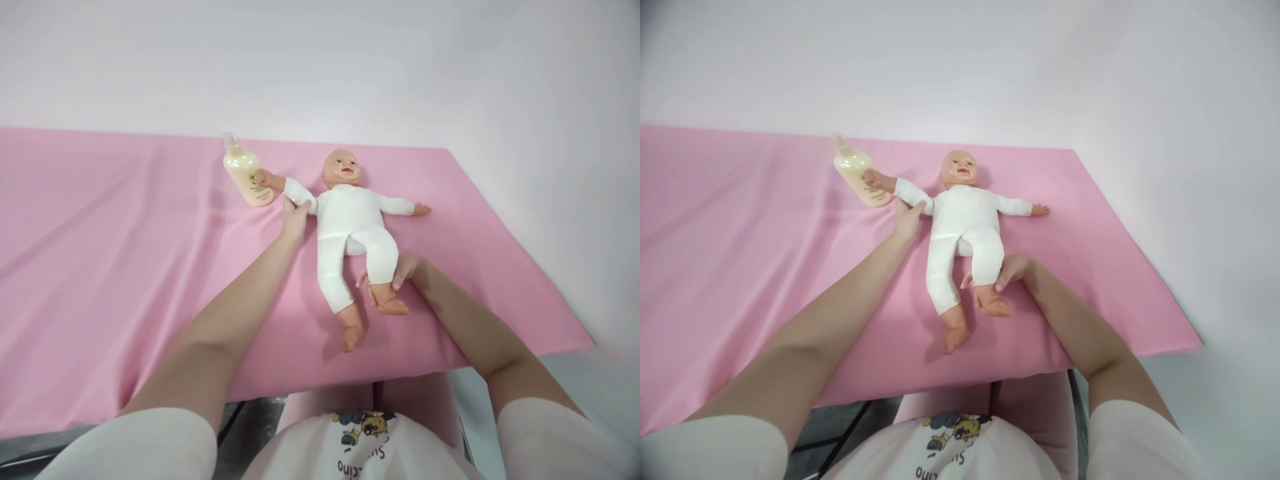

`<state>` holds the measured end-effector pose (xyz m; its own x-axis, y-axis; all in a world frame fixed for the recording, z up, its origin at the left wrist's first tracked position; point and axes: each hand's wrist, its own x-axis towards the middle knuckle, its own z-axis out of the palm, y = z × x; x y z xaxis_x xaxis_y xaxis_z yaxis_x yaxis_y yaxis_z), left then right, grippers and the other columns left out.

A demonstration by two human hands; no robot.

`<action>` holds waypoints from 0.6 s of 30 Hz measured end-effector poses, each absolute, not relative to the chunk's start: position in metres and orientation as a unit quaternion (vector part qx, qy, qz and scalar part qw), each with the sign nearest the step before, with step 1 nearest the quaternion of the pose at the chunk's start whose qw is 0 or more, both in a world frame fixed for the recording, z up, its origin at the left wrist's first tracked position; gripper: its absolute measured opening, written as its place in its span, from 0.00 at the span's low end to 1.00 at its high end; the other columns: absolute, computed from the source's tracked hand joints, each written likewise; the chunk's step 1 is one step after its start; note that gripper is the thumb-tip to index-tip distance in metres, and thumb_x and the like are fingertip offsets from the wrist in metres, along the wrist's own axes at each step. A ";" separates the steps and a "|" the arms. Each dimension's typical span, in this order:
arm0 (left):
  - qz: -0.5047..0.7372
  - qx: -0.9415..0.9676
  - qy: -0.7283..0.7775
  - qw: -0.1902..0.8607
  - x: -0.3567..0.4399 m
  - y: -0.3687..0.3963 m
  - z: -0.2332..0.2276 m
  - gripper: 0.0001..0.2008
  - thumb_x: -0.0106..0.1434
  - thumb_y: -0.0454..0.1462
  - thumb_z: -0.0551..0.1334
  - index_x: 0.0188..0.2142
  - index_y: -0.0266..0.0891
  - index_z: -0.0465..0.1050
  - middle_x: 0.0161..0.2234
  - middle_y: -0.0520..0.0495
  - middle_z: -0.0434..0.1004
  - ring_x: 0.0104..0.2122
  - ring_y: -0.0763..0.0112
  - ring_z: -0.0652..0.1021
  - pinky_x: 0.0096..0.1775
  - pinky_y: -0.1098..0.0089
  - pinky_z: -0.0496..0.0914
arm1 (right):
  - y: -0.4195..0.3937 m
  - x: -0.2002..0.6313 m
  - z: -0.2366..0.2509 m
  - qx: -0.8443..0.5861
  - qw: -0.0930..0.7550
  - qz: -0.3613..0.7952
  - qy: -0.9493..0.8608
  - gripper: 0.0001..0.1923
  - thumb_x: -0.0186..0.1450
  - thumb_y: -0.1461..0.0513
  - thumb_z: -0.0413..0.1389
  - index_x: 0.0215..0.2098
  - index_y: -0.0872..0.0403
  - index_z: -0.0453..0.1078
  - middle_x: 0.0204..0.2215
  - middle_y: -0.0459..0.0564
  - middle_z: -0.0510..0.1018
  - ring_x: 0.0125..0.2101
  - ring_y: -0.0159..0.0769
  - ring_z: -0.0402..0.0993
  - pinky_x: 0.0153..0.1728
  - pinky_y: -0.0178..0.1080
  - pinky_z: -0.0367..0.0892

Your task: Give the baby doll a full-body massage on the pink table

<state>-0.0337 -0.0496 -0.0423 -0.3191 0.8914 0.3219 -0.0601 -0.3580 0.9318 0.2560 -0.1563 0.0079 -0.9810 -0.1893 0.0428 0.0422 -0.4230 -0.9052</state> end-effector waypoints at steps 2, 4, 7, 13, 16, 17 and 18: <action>0.663 0.496 0.460 0.320 -0.030 -0.053 -0.039 0.21 0.56 0.45 0.70 0.46 0.43 0.68 0.47 0.42 0.77 0.49 0.58 0.78 0.55 0.55 0.71 | -0.157 0.260 0.006 -0.053 0.040 -0.850 0.522 0.37 0.58 0.53 0.69 0.59 0.61 0.63 0.42 0.60 0.83 0.40 0.43 0.82 0.39 0.41 0.74; 0.637 0.548 0.454 0.296 -0.026 -0.058 -0.034 0.21 0.59 0.48 0.68 0.46 0.41 0.69 0.47 0.40 0.79 0.48 0.57 0.79 0.55 0.53 0.72 | -0.158 0.264 0.002 -0.025 -0.013 -0.860 0.509 0.39 0.57 0.48 0.67 0.57 0.62 0.64 0.38 0.58 0.83 0.33 0.41 0.81 0.32 0.39 0.72; 0.587 0.655 0.414 0.236 -0.022 -0.070 -0.023 0.20 0.62 0.50 0.64 0.48 0.41 0.74 0.51 0.39 0.79 0.53 0.55 0.77 0.59 0.51 0.68 | -0.158 0.268 -0.003 0.031 -0.132 -0.857 0.497 0.38 0.57 0.43 0.64 0.54 0.60 0.66 0.29 0.51 0.81 0.26 0.36 0.76 0.27 0.37 0.68; 0.452 0.791 0.391 0.130 -0.018 -0.082 -0.005 0.16 0.65 0.45 0.60 0.50 0.45 0.78 0.58 0.42 0.75 0.60 0.55 0.71 0.65 0.49 0.59 | -0.154 0.259 0.007 0.114 -0.305 -0.844 0.426 0.28 0.69 0.42 0.48 0.47 0.58 0.70 0.19 0.43 0.72 0.21 0.31 0.68 0.26 0.35 0.64; 0.437 0.799 0.396 0.117 -0.019 -0.081 -0.006 0.17 0.66 0.44 0.59 0.51 0.46 0.78 0.59 0.43 0.74 0.60 0.55 0.71 0.65 0.49 0.59 | -0.154 0.255 0.016 0.164 -0.325 -0.851 0.378 0.29 0.72 0.44 0.41 0.44 0.58 0.72 0.17 0.43 0.69 0.18 0.30 0.64 0.23 0.33 0.62; 0.437 0.800 0.395 0.114 -0.019 -0.080 -0.007 0.17 0.66 0.43 0.59 0.51 0.46 0.78 0.59 0.42 0.74 0.60 0.55 0.70 0.65 0.49 0.59 | -0.154 0.255 0.018 0.178 -0.328 -0.851 0.369 0.30 0.73 0.45 0.40 0.44 0.58 0.73 0.17 0.43 0.69 0.18 0.30 0.63 0.22 0.33 0.62; 0.438 0.801 0.392 0.113 -0.020 -0.080 -0.007 0.17 0.66 0.43 0.59 0.51 0.45 0.78 0.59 0.42 0.74 0.61 0.55 0.70 0.65 0.49 0.59 | -0.155 0.254 0.020 0.192 -0.332 -0.849 0.362 0.30 0.73 0.46 0.38 0.43 0.59 0.73 0.16 0.43 0.69 0.18 0.30 0.63 0.21 0.33 0.61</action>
<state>-0.0195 -0.0795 -0.0075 0.3087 0.7272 0.6131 0.5290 -0.6670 0.5247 0.2540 -0.1546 0.0196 -0.7054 0.7037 -0.0854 -0.4253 -0.5166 -0.7431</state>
